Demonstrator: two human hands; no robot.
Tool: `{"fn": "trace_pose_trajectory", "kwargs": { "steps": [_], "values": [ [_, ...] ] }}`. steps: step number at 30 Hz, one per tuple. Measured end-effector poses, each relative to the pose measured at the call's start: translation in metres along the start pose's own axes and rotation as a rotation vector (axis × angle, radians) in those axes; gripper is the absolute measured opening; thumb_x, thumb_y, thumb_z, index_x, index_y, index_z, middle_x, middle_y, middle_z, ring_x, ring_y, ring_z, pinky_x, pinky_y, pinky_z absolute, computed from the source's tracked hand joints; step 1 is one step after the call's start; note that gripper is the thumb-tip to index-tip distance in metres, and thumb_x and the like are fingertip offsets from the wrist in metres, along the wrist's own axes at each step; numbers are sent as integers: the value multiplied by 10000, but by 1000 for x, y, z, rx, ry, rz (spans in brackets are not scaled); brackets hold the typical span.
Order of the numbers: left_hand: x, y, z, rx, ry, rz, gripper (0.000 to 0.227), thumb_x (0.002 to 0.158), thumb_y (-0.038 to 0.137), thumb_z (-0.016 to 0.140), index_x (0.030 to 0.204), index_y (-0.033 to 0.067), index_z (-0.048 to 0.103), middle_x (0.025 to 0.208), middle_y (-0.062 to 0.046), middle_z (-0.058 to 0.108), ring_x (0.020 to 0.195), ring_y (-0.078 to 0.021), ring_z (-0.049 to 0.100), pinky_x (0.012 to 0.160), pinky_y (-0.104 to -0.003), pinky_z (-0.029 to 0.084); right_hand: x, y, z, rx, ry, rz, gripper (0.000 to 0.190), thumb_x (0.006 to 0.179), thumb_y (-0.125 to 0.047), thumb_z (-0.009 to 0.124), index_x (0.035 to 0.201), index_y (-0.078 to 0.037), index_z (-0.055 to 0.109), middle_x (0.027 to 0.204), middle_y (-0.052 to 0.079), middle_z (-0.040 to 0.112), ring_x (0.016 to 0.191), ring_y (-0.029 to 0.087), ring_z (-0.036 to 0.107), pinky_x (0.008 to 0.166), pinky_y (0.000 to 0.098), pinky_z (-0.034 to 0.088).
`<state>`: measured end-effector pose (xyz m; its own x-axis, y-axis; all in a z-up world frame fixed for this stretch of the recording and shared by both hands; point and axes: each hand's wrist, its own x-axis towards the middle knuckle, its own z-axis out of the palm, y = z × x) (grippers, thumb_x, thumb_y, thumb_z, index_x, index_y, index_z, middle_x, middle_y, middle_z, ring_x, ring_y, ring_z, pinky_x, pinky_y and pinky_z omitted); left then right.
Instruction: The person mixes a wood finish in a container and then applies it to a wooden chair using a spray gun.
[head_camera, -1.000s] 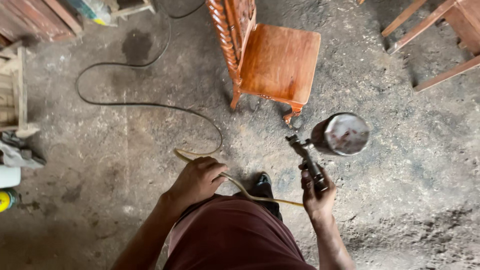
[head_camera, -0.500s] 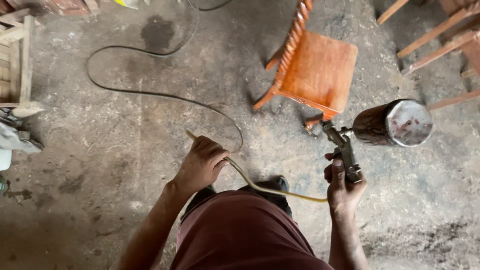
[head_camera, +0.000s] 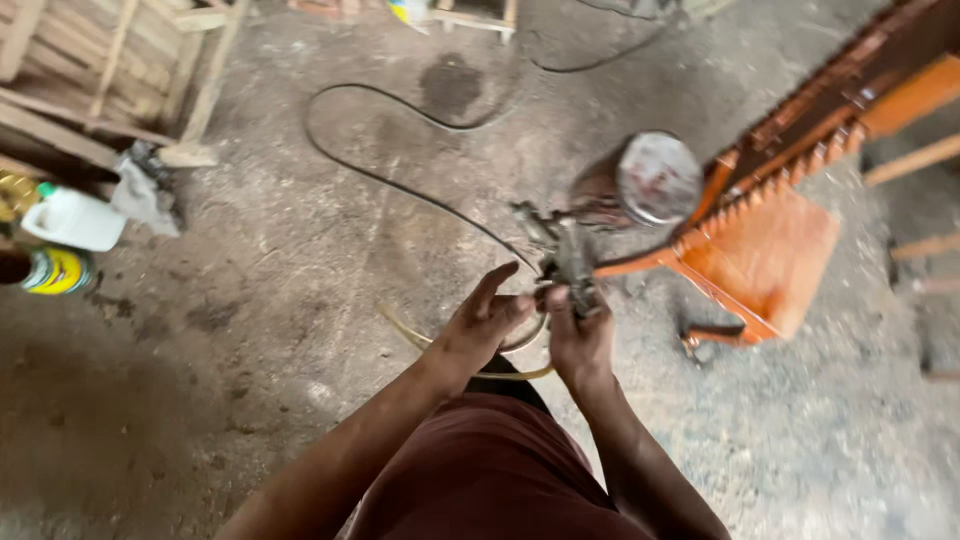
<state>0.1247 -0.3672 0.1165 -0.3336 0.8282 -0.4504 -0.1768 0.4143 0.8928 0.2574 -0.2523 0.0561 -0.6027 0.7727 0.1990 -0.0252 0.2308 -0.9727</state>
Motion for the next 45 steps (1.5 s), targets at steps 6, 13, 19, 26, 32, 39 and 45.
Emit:
{"fn": "trace_pose_trajectory", "kwargs": {
  "steps": [6,13,19,26,32,39,45],
  "values": [
    [12,30,-76,-560,250,-120,970,781,629,663,1556,170,303,1399,-160,524,1338,-388,451,1025,-585,455,55,-14,120,-393,-284,-540,293,945,-43,664,1237,-24,672,1386,152,594,1296,394,550,1040,496,498],
    [55,-15,-206,-871,326,23,695,906,446,723,1367,-25,503,1065,-126,569,951,-268,541,794,-445,484,118,2,229,-360,-428,-382,443,841,-135,783,1262,-55,668,1379,185,559,1216,384,535,991,506,487],
    [93,25,-313,-838,454,-137,731,739,517,646,1341,183,399,1127,-183,595,1002,-325,615,821,-550,547,149,50,296,-150,-380,-357,582,909,-122,769,1416,4,512,1309,214,595,1156,399,641,896,456,579],
    [131,66,-392,-915,370,-73,693,769,491,649,1318,131,429,1114,-197,557,1083,-394,607,873,-716,538,184,82,347,-152,-231,-278,445,969,-11,690,1394,-4,560,962,145,668,636,175,629,506,308,499],
    [174,76,-442,-944,36,-62,562,810,424,734,1215,147,460,1078,-193,614,1099,-387,626,974,-779,444,211,92,387,-221,-24,-375,521,941,24,703,1441,-32,567,822,66,619,585,154,557,459,286,444],
    [265,123,-439,-702,42,-333,553,789,426,700,1218,171,463,991,-175,648,1073,-372,655,983,-844,378,248,63,378,-494,177,-198,555,898,-42,781,1422,-65,599,853,112,616,619,222,606,520,359,505],
    [375,117,-391,-640,-268,-418,596,833,381,706,1277,115,410,985,-124,625,1078,-337,650,982,-806,406,296,77,335,-364,299,88,493,883,-64,785,1348,-53,621,1014,160,672,682,287,717,570,368,571]
  ]
}}
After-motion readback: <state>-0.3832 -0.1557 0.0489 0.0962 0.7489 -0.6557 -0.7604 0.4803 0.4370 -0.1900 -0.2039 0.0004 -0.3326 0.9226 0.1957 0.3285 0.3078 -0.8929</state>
